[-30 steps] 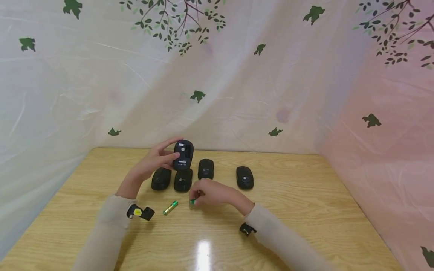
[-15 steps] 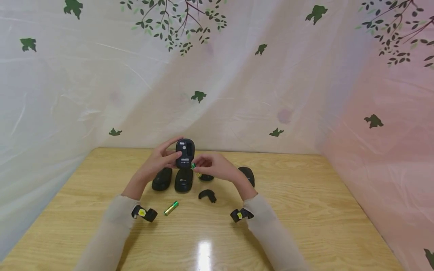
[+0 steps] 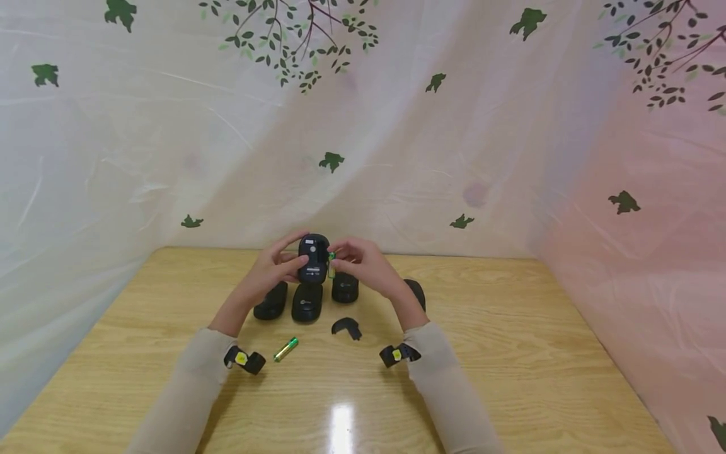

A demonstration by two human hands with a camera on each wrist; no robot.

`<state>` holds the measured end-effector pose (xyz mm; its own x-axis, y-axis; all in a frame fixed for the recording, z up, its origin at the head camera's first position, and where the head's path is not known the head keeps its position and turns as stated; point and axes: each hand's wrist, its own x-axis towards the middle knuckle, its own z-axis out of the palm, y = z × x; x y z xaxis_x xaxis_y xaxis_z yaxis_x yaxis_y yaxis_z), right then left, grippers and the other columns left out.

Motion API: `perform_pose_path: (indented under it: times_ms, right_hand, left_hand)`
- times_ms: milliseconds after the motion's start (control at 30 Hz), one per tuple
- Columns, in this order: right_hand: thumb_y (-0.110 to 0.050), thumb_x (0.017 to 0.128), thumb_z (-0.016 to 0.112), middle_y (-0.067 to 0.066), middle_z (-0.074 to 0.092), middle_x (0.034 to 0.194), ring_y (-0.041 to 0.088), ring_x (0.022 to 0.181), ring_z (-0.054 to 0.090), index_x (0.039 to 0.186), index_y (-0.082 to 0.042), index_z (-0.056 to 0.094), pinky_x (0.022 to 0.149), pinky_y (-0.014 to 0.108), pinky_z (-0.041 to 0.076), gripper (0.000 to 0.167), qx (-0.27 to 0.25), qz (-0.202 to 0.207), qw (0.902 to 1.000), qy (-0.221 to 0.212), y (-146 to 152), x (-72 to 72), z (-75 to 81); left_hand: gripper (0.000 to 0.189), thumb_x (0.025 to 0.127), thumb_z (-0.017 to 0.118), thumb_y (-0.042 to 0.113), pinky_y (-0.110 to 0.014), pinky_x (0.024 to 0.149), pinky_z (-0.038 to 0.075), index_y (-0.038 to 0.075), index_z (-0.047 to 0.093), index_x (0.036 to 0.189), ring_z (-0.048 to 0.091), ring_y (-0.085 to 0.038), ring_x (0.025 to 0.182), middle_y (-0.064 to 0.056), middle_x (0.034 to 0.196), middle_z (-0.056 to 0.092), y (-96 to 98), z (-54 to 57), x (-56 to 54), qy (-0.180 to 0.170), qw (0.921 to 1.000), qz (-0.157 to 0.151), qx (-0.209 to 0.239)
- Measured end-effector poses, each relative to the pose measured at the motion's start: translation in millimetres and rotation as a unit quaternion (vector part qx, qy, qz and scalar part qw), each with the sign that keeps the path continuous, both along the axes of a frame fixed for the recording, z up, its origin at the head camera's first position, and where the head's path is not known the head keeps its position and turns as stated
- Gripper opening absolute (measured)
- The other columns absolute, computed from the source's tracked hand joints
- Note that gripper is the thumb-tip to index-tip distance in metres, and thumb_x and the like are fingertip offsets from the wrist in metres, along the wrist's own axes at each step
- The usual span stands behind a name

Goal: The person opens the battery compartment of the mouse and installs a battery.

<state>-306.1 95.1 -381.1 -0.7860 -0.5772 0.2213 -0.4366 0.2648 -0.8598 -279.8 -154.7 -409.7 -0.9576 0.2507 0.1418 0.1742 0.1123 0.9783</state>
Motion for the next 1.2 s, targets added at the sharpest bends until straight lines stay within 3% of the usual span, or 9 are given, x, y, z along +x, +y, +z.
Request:
perform_pose_path:
  times_ms: [200,267,533,733,933,1000,1100,1200]
  right_hand:
    - [-0.005,0.096,0.069,0.019,0.071,0.108,0.016,0.093,0.070,0.124,0.005,0.062,0.093,0.055,0.057,0.031,-0.034,-0.015,0.9989,-0.027,1.7,-0.1,-0.9]
    - [-0.004,0.096,0.069,0.019,0.070,0.108,0.014,0.092,0.069,0.122,0.007,0.061,0.094,0.056,0.056,0.029,-0.043,-0.015,0.9984,-0.034,2.5,0.1,0.0]
    - [-0.004,0.099,0.065,0.024,0.071,0.118,0.016,0.100,0.071,0.113,0.003,0.055,0.094,0.044,0.058,0.018,-0.068,-0.019,0.9969,-0.036,3.9,0.5,2.6]
    - [-0.009,0.100,0.065,0.024,0.070,0.106,0.018,0.092,0.068,0.121,0.002,0.061,0.084,0.032,0.057,0.025,-0.041,-0.041,0.9983,-0.003,1.8,2.1,1.6]
    - [-0.013,0.102,0.062,0.023,0.068,0.101,0.045,0.088,0.064,0.128,-0.002,0.065,0.076,0.037,0.059,0.028,-0.039,-0.038,0.9984,0.015,0.7,4.7,-0.2]
    - [-0.014,0.101,0.064,0.022,0.069,0.101,0.051,0.087,0.063,0.127,-0.004,0.067,0.072,0.033,0.058,0.027,-0.036,-0.043,0.9982,0.023,0.3,5.3,-0.6]
    - [-0.014,0.099,0.068,0.021,0.072,0.103,0.048,0.087,0.065,0.123,-0.004,0.070,0.069,0.027,0.056,0.026,-0.035,-0.055,0.9972,0.038,-1.1,5.7,-1.0]
    - [-0.014,0.095,0.073,0.016,0.074,0.105,0.038,0.091,0.069,0.117,-0.004,0.073,0.071,0.026,0.057,0.024,-0.040,-0.071,0.9958,0.044,-3.1,6.8,-1.0]
  left_hand:
    - [0.059,0.103,0.062,0.016,-0.046,0.080,0.063,0.018,0.040,0.157,0.074,-0.019,0.077,-0.031,0.132,0.063,1.3,0.5,1.6,-0.001,1.0000,-0.003,-0.003]
    - [0.059,0.103,0.062,0.017,-0.043,0.079,0.063,0.017,0.040,0.157,0.074,-0.019,0.077,-0.032,0.132,0.063,1.5,1.1,1.7,0.001,1.0000,-0.005,-0.006]
    - [0.058,0.102,0.062,0.017,-0.044,0.080,0.063,0.020,0.041,0.157,0.074,-0.020,0.079,-0.032,0.133,0.062,2.2,2.5,2.6,0.003,0.9999,-0.008,-0.013]
    - [0.057,0.102,0.063,0.018,-0.043,0.079,0.063,0.021,0.043,0.156,0.074,-0.021,0.079,-0.032,0.132,0.063,3.3,3.3,3.8,0.004,0.9998,-0.006,-0.017]
    - [0.056,0.103,0.063,0.020,-0.045,0.080,0.063,0.022,0.044,0.155,0.074,-0.023,0.085,-0.030,0.134,0.062,4.4,3.7,4.9,0.011,0.9996,-0.007,-0.025]
    - [0.055,0.103,0.063,0.021,-0.046,0.080,0.062,0.023,0.045,0.155,0.074,-0.025,0.091,-0.028,0.136,0.061,4.7,3.7,4.9,0.014,0.9995,-0.009,-0.027]
    - [0.056,0.102,0.063,0.020,-0.044,0.081,0.063,0.021,0.045,0.155,0.072,-0.029,0.102,-0.025,0.141,0.058,5.3,3.4,4.6,0.017,0.9994,-0.012,-0.029]
    - [0.056,0.102,0.064,0.019,-0.041,0.080,0.063,0.021,0.046,0.154,0.069,-0.033,0.111,-0.022,0.145,0.055,5.8,3.4,4.3,0.021,0.9992,-0.013,-0.032]
